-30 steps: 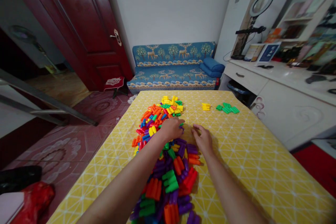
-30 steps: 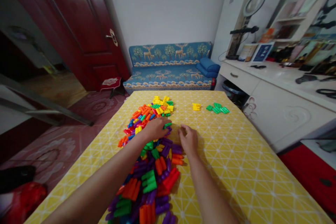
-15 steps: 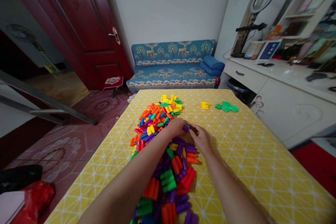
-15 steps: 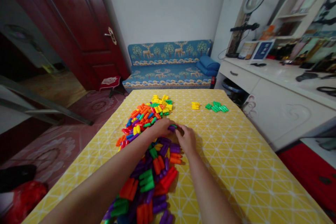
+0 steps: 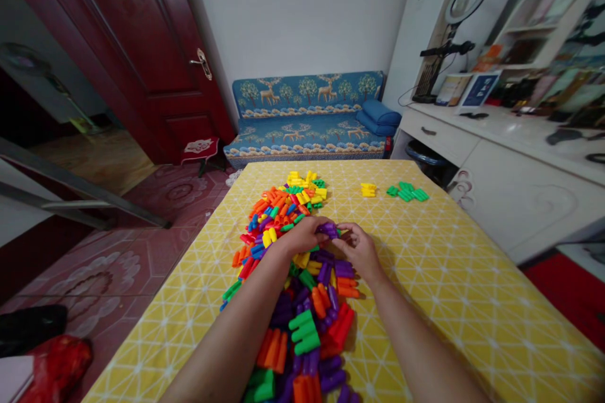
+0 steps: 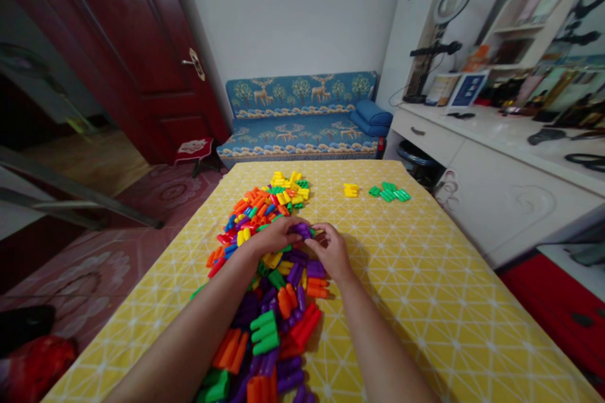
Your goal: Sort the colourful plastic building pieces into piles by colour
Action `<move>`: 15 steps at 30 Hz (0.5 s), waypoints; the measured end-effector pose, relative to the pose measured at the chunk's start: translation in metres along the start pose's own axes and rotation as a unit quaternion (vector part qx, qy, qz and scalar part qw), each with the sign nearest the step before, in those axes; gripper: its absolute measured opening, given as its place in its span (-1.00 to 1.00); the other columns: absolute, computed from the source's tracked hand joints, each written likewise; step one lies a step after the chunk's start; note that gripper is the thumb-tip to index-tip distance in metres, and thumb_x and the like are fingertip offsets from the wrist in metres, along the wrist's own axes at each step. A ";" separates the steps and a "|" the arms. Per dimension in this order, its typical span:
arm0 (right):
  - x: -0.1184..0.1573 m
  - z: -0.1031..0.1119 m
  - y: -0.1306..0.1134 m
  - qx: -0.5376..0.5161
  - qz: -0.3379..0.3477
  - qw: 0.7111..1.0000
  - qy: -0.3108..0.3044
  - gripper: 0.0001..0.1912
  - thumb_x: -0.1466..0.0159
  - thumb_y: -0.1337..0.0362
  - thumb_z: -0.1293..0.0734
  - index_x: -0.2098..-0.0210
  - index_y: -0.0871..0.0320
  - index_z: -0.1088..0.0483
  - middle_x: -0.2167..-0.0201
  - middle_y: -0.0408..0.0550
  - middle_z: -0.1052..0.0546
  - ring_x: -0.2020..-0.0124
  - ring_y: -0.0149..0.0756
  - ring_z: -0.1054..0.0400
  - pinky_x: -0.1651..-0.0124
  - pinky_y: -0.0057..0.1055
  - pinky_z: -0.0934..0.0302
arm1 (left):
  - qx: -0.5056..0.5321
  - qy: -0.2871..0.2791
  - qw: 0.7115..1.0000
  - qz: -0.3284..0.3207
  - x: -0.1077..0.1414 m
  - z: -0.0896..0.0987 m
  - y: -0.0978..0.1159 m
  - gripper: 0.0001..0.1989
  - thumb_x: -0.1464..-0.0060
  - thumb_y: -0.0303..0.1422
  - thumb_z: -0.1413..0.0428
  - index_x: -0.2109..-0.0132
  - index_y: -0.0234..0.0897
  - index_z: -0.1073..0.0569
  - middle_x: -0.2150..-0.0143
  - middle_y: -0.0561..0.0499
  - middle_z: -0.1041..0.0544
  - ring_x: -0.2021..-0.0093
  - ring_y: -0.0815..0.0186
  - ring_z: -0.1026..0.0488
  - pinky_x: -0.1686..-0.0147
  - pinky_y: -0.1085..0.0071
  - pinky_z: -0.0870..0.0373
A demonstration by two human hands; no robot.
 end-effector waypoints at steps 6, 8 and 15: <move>0.000 -0.006 0.003 -0.006 0.034 0.999 -0.003 -0.61 -0.11 0.18 -0.44 0.09 0.09 -0.38 0.24 -0.08 -0.56 0.29 -0.28 -0.45 0.19 -0.34 -0.35 | 0.189 -0.042 0.980 0.037 0.001 -0.008 -0.007 -0.73 -0.03 -0.27 -0.20 0.15 -0.36 -0.46 0.37 0.01 -0.53 0.43 0.32 -0.49 0.36 0.41 -0.44; 0.000 -0.006 0.002 0.003 0.036 0.999 -0.002 -0.66 -0.14 0.16 -0.41 0.10 0.05 -0.39 0.26 -0.09 -0.56 0.29 -0.27 -0.46 0.19 -0.33 -0.36 | 0.201 -0.025 0.978 0.057 0.001 -0.005 -0.014 -0.72 -0.02 -0.24 -0.21 0.19 -0.36 -0.45 0.39 0.01 -0.53 0.45 0.31 -0.51 0.37 0.40 -0.45; -0.011 0.091 0.029 0.057 -0.021 0.969 0.238 -0.62 -0.08 0.05 -0.36 0.17 0.09 -0.37 0.33 -0.01 -0.54 0.35 -0.21 -0.44 0.24 -0.24 -0.37 | 0.094 0.081 0.989 0.078 -0.001 0.015 -0.039 -0.84 -0.02 -0.43 -0.14 0.21 -0.38 -0.51 0.41 -0.05 -0.59 0.39 0.24 -0.55 0.35 0.39 -0.44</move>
Point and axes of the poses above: each hand's wrist, its own x-axis away from the middle knuckle, its own z-axis out of the back of the hand, y = z × x, the point moved 8 cm from there along -x, towards the middle knuckle
